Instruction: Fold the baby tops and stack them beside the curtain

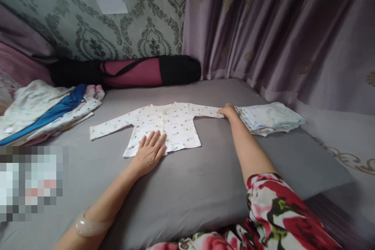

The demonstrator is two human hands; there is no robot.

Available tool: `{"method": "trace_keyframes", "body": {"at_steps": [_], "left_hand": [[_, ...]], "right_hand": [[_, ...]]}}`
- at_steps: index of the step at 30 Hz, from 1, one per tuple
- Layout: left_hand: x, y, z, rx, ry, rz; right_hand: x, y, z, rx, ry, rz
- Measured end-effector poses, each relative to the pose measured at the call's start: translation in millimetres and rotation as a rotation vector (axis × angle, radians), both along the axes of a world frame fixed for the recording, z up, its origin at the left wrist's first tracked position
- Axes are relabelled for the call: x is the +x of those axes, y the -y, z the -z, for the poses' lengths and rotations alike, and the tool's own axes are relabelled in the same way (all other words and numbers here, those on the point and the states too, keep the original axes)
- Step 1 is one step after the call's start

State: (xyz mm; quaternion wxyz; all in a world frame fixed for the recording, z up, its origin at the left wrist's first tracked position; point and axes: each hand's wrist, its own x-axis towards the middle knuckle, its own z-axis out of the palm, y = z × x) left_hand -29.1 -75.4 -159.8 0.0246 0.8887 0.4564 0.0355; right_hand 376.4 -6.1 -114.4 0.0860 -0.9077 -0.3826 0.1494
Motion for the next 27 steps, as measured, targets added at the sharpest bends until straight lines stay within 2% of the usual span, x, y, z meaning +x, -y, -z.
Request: {"method": "trace_keyframes", "body": {"at_steps": [5, 11, 13, 15, 19, 22, 24, 27], "left_hand": [[2.2, 0.7, -2.9, -0.014, 0.001, -0.006], [2.7, 0.3, -3.8, -0.022, -0.002, -0.005], [2.9, 0.1, -2.7, -0.025, -0.004, -0.006], [3.0, 0.4, -1.5, -0.036, -0.01, -0.006], [1.7, -0.1, -4.7, -0.057, 0.002, 0.005], [1.6, -7.0, -18.6, -0.081, 0.042, 0.045], [5.5, -18.1, -31.6, -0.114, 0.091, 0.069], [22.4, -45.7, -46.7, -0.151, 0.208, 0.086]], "right_hand": [[-1.7, 0.0, -1.0, 0.062, -0.023, 0.045], [-9.3, -4.4, -6.5, 0.207, -0.057, 0.024], [-12.5, -10.0, -7.4, 0.285, -0.059, 0.025], [-16.4, -17.1, -7.5, 0.443, -0.092, 0.056], [-25.7, -30.5, -6.5, 0.869, -0.369, 0.13], [-30.7, -34.7, -5.5, 1.11, -0.669, 0.164], [-31.3, -34.0, -4.6, 1.182, -0.839, 0.184], [-29.4, -30.0, -2.6, 1.192, -0.97, 0.197]]}}
